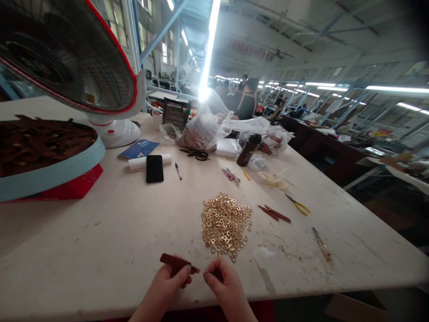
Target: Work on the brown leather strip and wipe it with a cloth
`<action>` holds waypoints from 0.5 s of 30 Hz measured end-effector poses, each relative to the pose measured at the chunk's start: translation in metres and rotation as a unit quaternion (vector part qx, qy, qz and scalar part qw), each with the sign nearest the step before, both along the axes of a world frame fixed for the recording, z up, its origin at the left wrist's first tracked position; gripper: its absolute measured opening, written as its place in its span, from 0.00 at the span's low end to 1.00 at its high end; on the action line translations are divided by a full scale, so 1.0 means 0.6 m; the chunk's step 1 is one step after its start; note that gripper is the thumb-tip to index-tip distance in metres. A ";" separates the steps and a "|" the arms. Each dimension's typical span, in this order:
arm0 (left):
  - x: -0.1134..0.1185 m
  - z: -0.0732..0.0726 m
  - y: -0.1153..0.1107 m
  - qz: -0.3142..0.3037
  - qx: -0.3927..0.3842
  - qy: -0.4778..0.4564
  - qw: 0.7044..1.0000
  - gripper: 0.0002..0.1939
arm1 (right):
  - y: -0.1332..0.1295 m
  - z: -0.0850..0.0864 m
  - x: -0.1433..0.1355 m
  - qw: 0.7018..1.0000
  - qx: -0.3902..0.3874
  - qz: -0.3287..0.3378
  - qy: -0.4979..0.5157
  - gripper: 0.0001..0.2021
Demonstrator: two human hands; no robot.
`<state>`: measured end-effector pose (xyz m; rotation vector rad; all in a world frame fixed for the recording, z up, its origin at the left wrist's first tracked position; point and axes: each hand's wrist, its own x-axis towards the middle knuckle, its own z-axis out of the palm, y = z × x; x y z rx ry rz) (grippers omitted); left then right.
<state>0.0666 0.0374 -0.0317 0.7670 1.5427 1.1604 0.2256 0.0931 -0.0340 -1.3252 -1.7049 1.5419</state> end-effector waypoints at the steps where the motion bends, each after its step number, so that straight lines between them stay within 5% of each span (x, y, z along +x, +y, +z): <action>1: 0.006 0.007 0.000 0.010 -0.005 -0.028 1.000 0.14 | -0.001 -0.001 -0.002 0.998 -0.040 -0.014 0.048 0.10; 8: 0.033 0.048 -0.003 0.069 0.001 -0.157 0.985 0.11 | -0.012 -0.002 -0.016 0.934 -0.221 -0.041 0.278 0.19; 12: 0.036 0.041 0.003 0.076 0.000 -0.149 0.986 0.12 | -0.017 0.006 -0.023 0.881 -0.292 -0.116 0.353 0.23; 15: 0.036 0.032 0.008 0.074 0.005 -0.131 0.989 0.13 | -0.016 0.008 -0.026 0.868 -0.307 -0.131 0.369 0.22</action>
